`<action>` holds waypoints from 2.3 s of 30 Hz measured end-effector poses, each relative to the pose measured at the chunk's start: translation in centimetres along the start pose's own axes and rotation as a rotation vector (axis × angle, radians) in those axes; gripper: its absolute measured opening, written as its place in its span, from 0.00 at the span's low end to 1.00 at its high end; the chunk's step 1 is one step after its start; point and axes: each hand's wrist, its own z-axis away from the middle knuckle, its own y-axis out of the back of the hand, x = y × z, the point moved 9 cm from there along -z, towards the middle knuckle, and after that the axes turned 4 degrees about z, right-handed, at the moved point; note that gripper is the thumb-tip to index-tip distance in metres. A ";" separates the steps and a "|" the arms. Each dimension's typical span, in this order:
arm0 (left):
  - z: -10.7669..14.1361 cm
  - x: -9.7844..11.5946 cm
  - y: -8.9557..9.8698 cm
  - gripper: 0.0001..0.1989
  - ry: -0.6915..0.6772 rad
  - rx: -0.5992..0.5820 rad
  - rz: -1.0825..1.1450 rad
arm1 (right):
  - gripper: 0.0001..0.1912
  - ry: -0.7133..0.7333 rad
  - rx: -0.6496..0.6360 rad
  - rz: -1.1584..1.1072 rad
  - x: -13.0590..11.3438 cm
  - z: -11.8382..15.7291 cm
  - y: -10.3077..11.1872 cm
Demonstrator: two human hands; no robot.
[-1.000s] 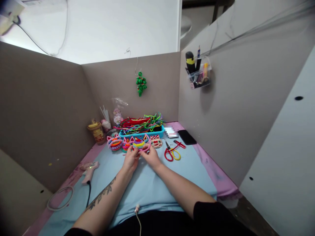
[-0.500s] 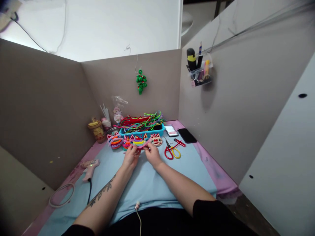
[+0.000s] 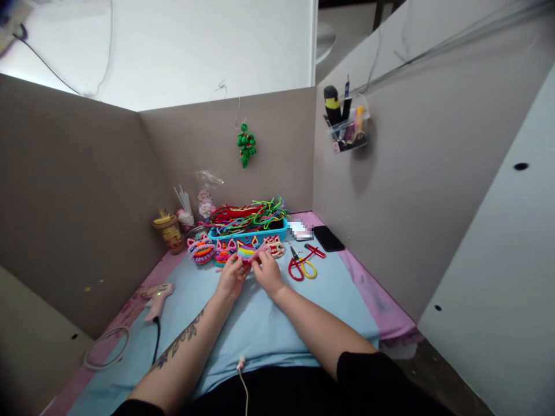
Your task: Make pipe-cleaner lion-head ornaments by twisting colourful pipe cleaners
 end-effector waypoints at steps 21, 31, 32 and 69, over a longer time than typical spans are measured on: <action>0.6 1.0 -0.9 0.33 -0.174 -0.042 -0.219 | 0.07 0.151 0.027 0.257 -0.9 0.2 0.2; -0.1 0.7 0.7 0.31 -0.154 0.054 -0.166 | 0.07 0.120 -0.012 0.056 -0.2 -0.3 0.4; -0.2 0.8 0.9 0.32 -0.150 0.077 -0.160 | 0.07 0.091 -0.011 0.019 0.0 -0.3 0.5; -0.2 1.8 0.1 0.30 -0.253 -0.013 -0.226 | 0.18 -0.572 -0.198 -0.834 3.5 1.2 -4.1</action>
